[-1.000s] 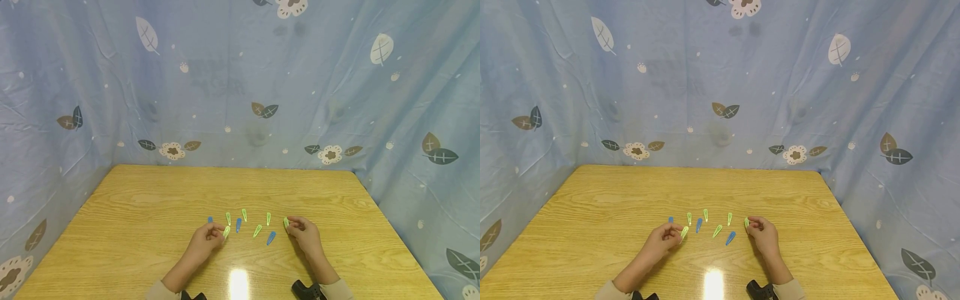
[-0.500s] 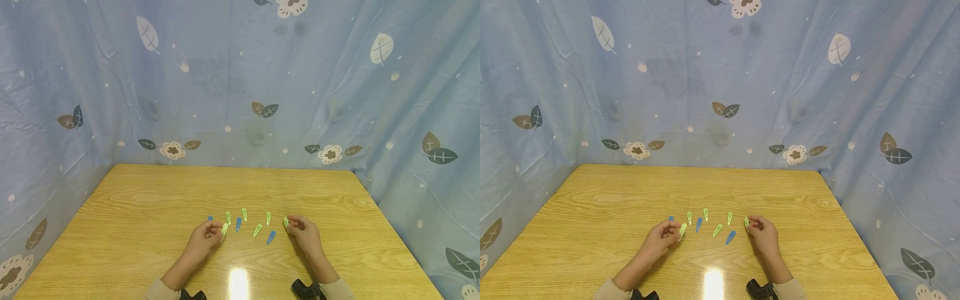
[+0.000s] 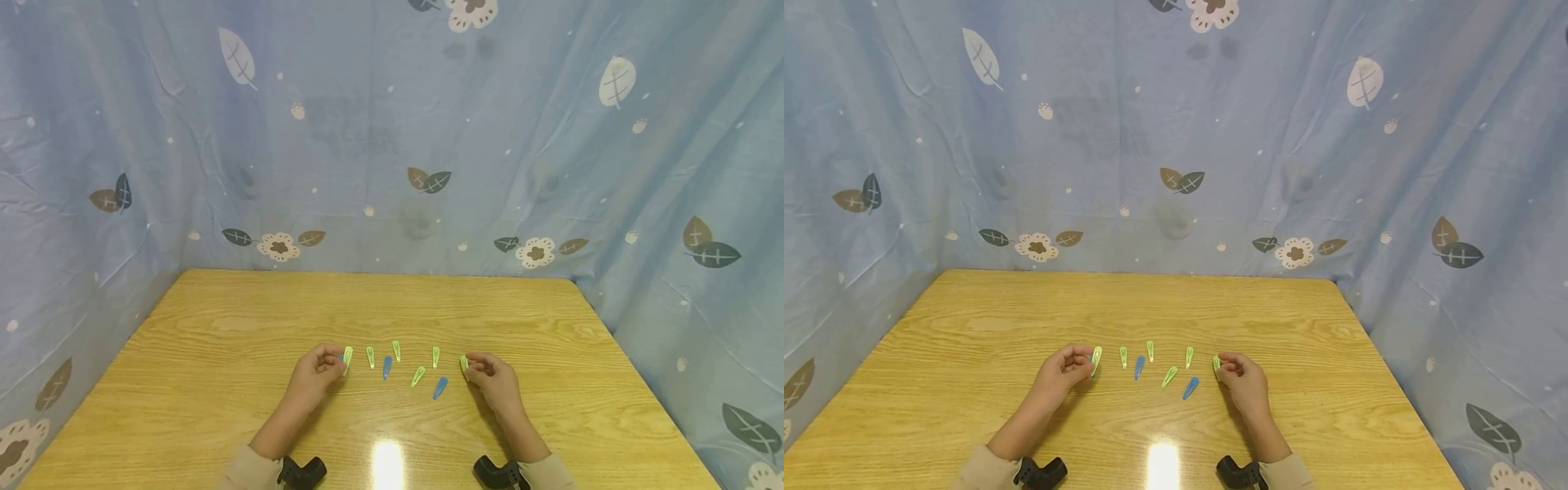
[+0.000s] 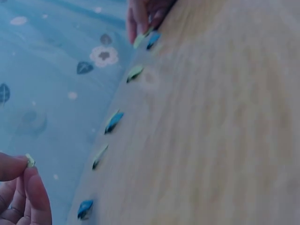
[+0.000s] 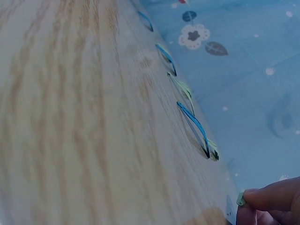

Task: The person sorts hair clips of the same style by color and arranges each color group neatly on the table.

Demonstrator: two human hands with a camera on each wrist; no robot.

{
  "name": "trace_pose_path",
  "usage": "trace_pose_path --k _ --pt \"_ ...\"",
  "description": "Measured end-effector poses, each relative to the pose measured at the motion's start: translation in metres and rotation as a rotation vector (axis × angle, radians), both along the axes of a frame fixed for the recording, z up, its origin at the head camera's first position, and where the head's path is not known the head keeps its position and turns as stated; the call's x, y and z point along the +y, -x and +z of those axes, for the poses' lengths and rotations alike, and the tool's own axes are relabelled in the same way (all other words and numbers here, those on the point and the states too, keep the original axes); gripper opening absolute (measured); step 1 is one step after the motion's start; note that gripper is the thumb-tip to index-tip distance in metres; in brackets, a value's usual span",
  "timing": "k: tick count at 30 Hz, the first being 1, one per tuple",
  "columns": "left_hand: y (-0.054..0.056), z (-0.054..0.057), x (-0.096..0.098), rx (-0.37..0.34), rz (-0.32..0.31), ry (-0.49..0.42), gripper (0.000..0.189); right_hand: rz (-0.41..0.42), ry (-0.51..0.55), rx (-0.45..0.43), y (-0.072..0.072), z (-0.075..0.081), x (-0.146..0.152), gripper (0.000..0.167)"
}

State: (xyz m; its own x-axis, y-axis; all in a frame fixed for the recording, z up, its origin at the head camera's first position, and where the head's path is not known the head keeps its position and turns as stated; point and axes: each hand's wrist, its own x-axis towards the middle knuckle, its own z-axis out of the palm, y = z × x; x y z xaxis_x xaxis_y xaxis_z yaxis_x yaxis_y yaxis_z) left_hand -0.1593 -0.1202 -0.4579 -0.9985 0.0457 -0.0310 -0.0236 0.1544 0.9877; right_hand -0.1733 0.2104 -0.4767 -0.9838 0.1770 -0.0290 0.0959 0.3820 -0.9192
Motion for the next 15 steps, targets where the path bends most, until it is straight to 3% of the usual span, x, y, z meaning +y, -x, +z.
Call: trace_pose_path --k 9,15 --pt "0.037 0.002 -0.012 0.055 0.029 0.052 0.026 0.005 -0.004 -0.005 -0.001 0.002 0.001 0.028" --pt "0.063 -0.004 -0.015 0.064 0.039 0.064 0.026 0.004 0.013 0.004 -0.001 -0.003 0.001 0.026"
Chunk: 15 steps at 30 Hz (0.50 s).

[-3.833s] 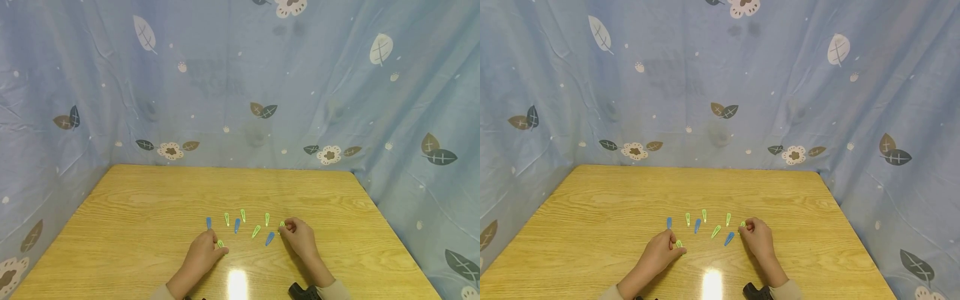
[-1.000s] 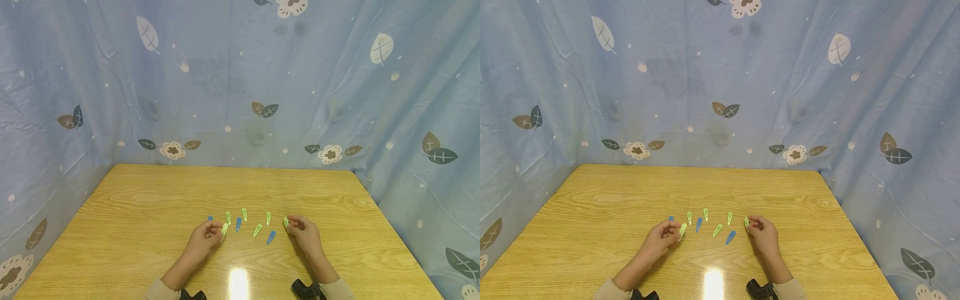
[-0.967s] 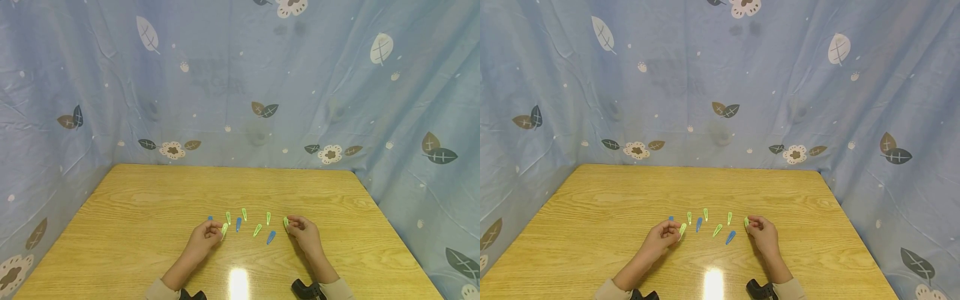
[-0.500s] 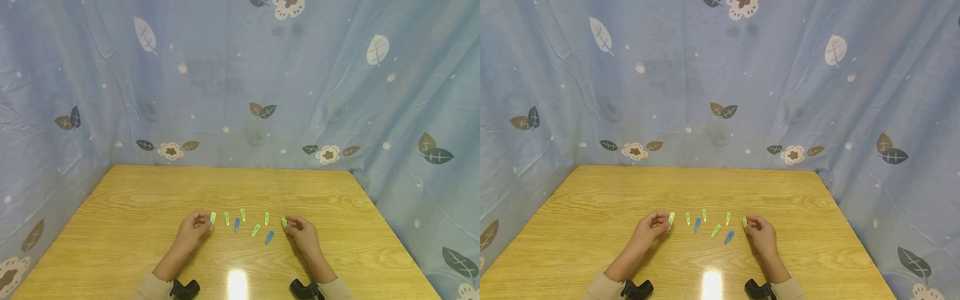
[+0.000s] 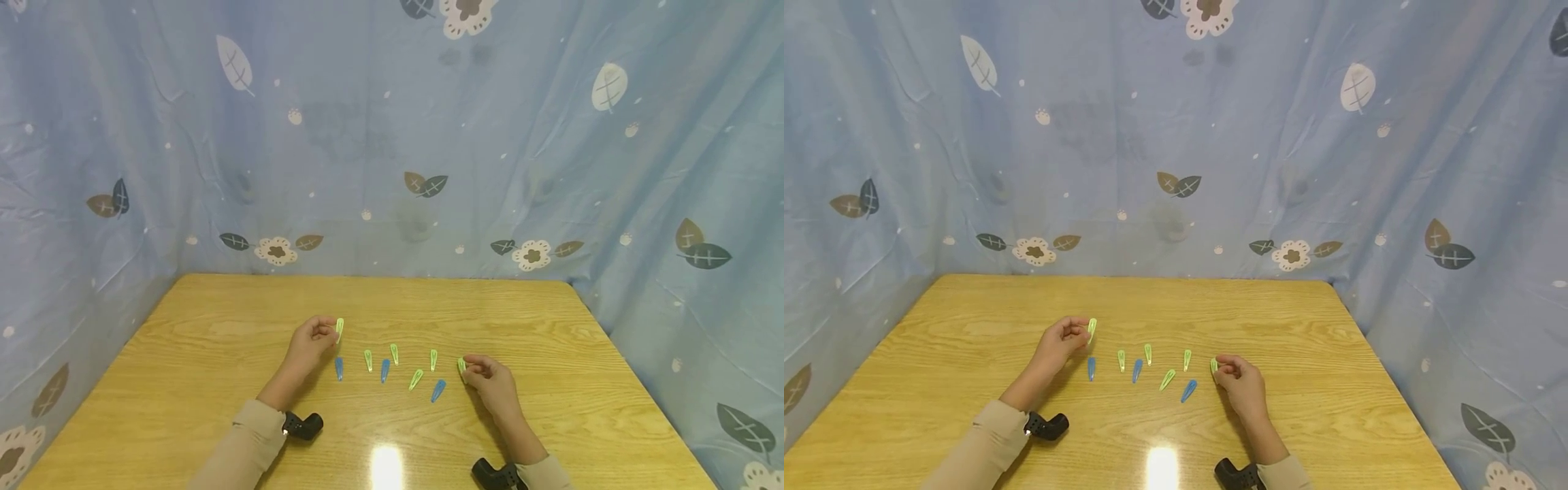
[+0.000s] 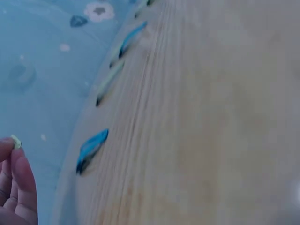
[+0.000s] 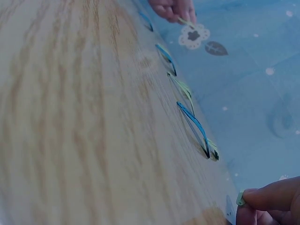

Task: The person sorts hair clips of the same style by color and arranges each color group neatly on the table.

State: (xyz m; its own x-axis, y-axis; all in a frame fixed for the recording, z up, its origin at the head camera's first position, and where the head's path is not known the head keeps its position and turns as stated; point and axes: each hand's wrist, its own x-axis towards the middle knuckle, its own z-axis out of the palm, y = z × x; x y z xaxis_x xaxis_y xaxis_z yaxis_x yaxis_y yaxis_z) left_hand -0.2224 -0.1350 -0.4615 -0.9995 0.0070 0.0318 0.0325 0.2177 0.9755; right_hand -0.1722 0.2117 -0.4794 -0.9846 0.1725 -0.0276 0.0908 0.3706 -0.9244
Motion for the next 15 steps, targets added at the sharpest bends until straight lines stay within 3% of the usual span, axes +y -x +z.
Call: trace_pose_path --k 7,15 --pt "0.026 -0.008 0.003 0.011 -0.031 0.060 0.027 -0.017 -0.001 0.008 0.001 -0.004 0.000 0.025" --pt "0.051 -0.010 0.006 0.009 -0.033 0.127 0.026 -0.015 0.001 0.029 0.000 -0.003 -0.001 0.024"
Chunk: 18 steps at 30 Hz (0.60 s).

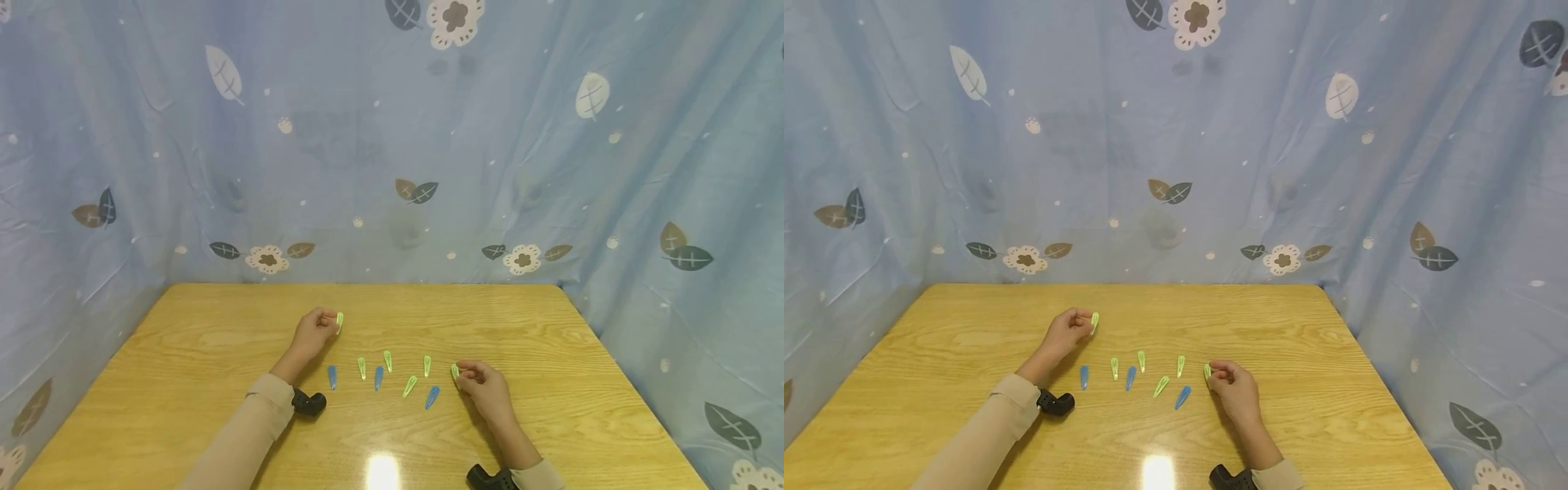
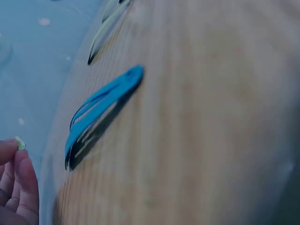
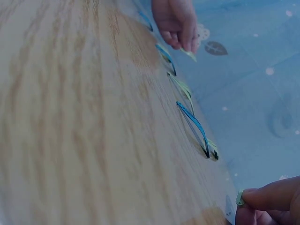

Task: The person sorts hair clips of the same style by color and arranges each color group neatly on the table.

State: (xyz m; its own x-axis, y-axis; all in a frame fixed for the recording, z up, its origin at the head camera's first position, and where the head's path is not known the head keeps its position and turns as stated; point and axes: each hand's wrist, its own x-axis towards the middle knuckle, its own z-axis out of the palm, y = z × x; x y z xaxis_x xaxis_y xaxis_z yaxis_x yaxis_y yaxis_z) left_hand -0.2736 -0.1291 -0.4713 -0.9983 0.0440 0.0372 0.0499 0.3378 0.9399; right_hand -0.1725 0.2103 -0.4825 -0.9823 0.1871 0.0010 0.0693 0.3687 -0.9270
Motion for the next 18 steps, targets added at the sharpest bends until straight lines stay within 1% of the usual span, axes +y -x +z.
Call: trace_pose_path --k 4,8,13,18 --pt "0.006 -0.003 0.000 -0.031 0.008 0.048 0.026 0.002 -0.002 -0.001 -0.001 -0.002 -0.001 0.024" --pt "0.009 -0.004 0.002 -0.042 0.015 0.087 0.026 0.001 -0.019 0.000 0.000 -0.003 0.000 0.024" --pt "0.011 0.001 0.007 -0.061 0.007 0.157 0.025 -0.003 -0.040 0.008 0.002 -0.005 0.003 0.024" --pt "0.011 0.008 0.012 -0.085 0.020 0.268 0.022 -0.002 -0.008 0.018 0.002 -0.006 0.002 0.024"
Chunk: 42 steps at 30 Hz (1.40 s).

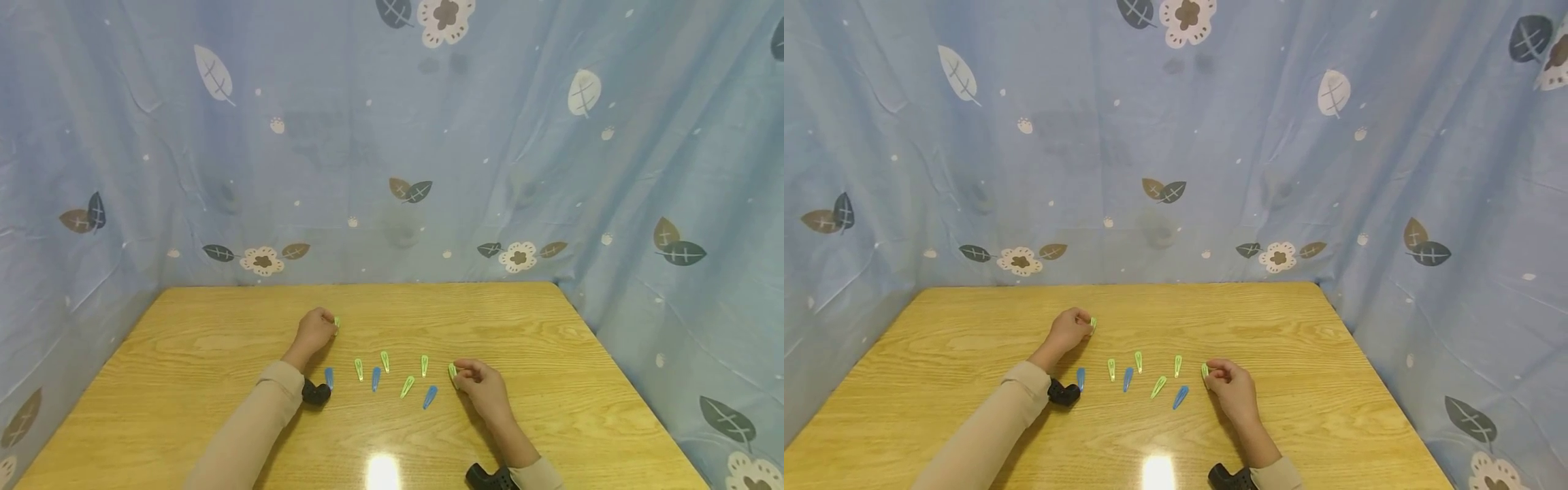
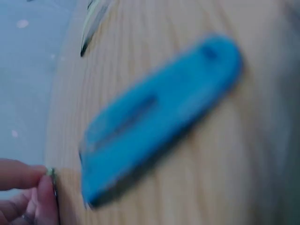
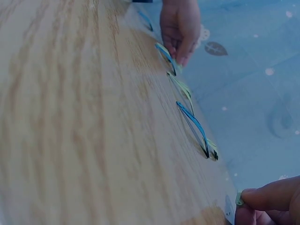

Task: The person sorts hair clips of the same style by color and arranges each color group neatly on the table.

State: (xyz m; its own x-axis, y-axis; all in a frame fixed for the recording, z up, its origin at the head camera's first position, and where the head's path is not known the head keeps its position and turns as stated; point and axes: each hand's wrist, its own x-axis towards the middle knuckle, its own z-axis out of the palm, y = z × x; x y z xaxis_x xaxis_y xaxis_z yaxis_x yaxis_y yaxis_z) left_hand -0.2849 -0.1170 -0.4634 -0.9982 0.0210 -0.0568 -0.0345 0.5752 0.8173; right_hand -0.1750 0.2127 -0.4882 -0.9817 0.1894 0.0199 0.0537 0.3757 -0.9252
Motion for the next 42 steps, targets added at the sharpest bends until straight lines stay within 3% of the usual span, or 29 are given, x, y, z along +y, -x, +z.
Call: trace_pose_path --k 6,12,20,23,33,42 --pt "-0.003 0.007 0.004 0.007 0.024 0.107 0.021 0.013 0.031 0.022 -0.003 0.002 -0.003 0.024" --pt "-0.002 0.005 0.001 0.014 0.013 0.074 0.023 0.010 0.029 0.003 -0.002 0.004 -0.001 0.023" --pt "0.001 -0.006 -0.014 0.102 -0.123 0.008 0.029 0.012 -0.007 -0.008 -0.001 0.004 -0.001 0.023" --pt "0.002 -0.009 -0.016 0.112 -0.148 0.012 0.030 0.019 -0.022 -0.009 -0.002 0.004 -0.001 0.024" --pt "0.006 -0.017 -0.017 0.108 -0.124 0.025 0.028 0.014 -0.021 -0.030 -0.002 0.005 -0.001 0.025" --pt "0.004 -0.016 -0.015 0.112 -0.107 0.026 0.027 0.009 0.021 -0.038 -0.002 0.006 0.000 0.028"
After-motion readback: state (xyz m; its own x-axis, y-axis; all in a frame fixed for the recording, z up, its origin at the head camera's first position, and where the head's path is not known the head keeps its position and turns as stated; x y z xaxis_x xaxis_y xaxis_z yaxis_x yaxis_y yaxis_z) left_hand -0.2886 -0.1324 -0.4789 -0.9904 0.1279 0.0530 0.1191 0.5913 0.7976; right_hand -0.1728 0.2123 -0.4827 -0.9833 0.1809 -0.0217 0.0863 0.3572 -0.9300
